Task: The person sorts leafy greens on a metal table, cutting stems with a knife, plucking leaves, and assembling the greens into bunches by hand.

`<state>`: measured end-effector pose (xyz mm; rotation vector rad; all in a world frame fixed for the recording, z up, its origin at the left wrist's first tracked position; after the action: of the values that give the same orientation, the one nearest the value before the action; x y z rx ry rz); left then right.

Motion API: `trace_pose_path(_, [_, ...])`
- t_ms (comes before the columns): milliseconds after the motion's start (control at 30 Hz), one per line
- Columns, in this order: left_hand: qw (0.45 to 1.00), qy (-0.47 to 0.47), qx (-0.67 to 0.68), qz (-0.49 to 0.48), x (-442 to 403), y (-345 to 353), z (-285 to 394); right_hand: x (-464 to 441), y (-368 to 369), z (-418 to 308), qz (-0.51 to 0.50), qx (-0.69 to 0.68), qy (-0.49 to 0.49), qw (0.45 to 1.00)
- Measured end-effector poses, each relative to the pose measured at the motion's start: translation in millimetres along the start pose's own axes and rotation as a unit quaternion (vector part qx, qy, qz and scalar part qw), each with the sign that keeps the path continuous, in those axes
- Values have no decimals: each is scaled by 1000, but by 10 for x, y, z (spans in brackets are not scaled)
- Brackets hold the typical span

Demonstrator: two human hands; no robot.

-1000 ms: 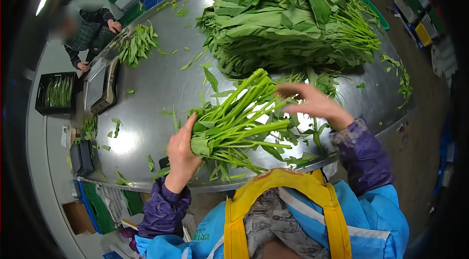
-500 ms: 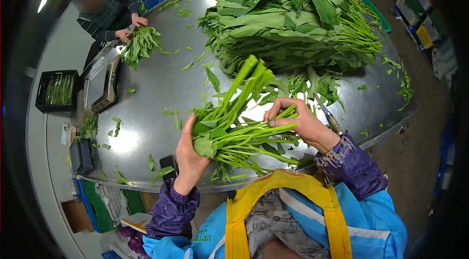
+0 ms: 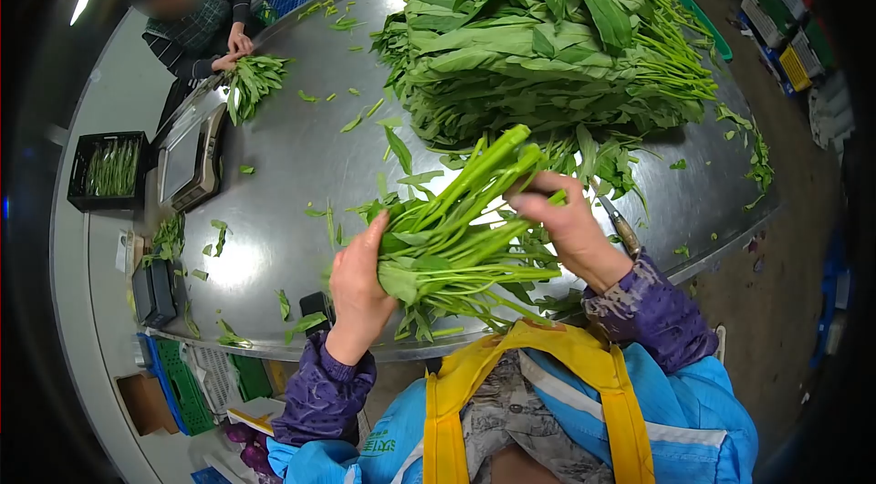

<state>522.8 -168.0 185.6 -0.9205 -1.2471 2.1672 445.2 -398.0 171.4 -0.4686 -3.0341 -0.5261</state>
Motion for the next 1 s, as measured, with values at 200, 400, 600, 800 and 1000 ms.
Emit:
trace_pose_path(200, [999, -1, 41, 6, -77, -13, 36, 4, -303, -221, 19, -60, -31, 998])
trace_pose_path(400, [999, 33, -9, -15, -158, -78, 84, 43, -374, -303, 48, 142, -65, 987])
trace_pose_path(600, [999, 47, -14, -8, -149, -138, 70, 61, -372, -622, 29, 536, -381, 753])
trace_pose_path(800, [991, -13, -129, -32, 60, -168, -356, -30, -1132, -933, 135, 706, -271, 641])
trace_pose_path(1000, [990, 38, -124, -46, -23, -63, -146, -223, -461, -202, -71, 595, -184, 779])
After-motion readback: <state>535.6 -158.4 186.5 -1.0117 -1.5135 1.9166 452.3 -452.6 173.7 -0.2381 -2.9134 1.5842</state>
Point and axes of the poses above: each hand's wrist, its own x-axis away from the middle knuckle, its own y-axis out of the palm, z = x × y, the point moved 2 cm from there along -x, towards the middle knuckle, and after that the axes turned 3 degrees about -z, right-handed, at the moved point
